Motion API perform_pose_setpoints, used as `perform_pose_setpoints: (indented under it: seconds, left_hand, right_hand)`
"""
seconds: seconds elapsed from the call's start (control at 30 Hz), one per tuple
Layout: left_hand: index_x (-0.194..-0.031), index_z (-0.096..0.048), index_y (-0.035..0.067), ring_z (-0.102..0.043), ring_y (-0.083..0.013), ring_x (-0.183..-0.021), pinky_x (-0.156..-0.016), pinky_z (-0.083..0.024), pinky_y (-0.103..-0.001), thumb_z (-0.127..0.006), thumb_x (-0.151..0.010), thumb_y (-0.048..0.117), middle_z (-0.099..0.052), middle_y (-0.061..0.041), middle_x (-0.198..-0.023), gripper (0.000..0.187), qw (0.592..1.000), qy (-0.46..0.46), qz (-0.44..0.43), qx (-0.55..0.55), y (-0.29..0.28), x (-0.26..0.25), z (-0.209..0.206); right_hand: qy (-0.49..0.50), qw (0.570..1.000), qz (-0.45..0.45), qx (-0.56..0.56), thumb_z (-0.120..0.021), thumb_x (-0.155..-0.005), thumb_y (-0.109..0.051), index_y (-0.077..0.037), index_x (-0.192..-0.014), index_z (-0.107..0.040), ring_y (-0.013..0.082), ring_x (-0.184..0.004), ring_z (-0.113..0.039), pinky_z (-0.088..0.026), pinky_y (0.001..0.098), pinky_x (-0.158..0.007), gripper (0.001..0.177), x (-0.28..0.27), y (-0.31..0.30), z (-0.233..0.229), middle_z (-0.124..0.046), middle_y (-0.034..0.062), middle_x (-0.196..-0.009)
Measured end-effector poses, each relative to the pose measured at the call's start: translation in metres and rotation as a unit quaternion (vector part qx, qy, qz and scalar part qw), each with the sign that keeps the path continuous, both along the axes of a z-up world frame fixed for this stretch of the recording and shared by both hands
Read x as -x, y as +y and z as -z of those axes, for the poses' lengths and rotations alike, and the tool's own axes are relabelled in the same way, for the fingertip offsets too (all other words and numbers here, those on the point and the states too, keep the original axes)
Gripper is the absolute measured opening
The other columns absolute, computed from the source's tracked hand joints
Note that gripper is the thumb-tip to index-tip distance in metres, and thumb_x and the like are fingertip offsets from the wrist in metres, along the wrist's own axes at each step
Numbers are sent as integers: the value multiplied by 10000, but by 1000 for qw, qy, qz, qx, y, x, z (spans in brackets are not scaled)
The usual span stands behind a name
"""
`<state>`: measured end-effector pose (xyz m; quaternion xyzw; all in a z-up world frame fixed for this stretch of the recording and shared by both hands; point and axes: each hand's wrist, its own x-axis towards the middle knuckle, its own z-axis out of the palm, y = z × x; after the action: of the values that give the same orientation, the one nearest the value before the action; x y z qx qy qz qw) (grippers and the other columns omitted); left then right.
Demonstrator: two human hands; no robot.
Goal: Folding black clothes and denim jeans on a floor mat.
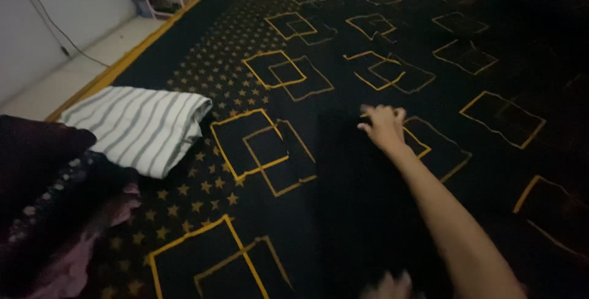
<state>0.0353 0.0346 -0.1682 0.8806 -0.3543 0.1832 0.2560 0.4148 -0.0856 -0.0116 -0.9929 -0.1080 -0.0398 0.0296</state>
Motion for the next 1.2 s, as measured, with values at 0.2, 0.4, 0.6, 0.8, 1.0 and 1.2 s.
perform_pose_setpoints:
  seconds: [0.2, 0.4, 0.6, 0.8, 1.0, 1.2]
  left_hand:
    - [-1012, -752, 97, -685, -319, -1032, -865, -559, -452, -577, -958, 201, -725, -84, -1091, 211, 977, 86, -155, 122, 88, -234, -170]
    - [-1361, -618, 222, -377, -416, -1436, -1092, -367, -629, -612, -932, 369, -424, -148, -1573, 454, 971, 70, -226, 24, 63, -348, -92]
    - [-1580, -310, 217, -159, -388, -1550, -1174, -150, -697, -576, -905, 568, -186, -143, -1688, 806, 948, 120, -289, -53, 48, -331, -87]
    - [-1568, -325, 99, -90, -440, -1505, -1128, -48, -697, -531, -938, 547, -143, -180, -1654, 799, 963, 116, -244, -12, 52, -311, -99]
    - [-1393, -588, 119, -550, -381, -1288, -1096, -438, -538, -507, -1009, 447, -559, -172, -1397, 511, 964, 159, -189, 102, 31, -116, -191]
    - [-1522, -401, 172, -536, -455, -1150, -886, -518, -547, -741, -869, 597, -412, -267, -1397, 850, 894, 424, -134, 52, -21, 20, -196]
  right_hand:
    - [-117, 976, 163, -88, -795, -897, -508, -106, -1413, -575, 394, -1344, -491, -371, 615, -1079, 690, 21, -38, 4, -515, 193, -1438]
    - [36, 930, 239, -276, -889, -773, -312, -58, -1385, -606, 355, -1181, -698, -562, 443, -997, 720, -13, -61, 41, -705, 196, -1264]
    - [-118, 926, 205, -294, -765, -898, -162, -109, -1370, -651, 417, -1158, -664, -537, 501, -960, 489, -5, -73, 55, -716, 210, -1227]
    - [-9, 924, 225, -310, -846, -865, -310, -179, -1536, -413, 370, -1305, -560, -427, 592, -1033, 809, 33, -75, 15, -598, 149, -1422]
    - [153, 818, 215, -511, -811, -806, -339, -205, -1661, 34, 336, -1259, -594, -564, 513, -938, 1210, 147, -92, 6, -520, 196, -1461]
    - [309, 773, 89, -547, -854, -730, -320, -199, -1670, -42, 273, -983, -663, -610, 450, -717, 1249, 259, -98, -4, -640, 197, -1050]
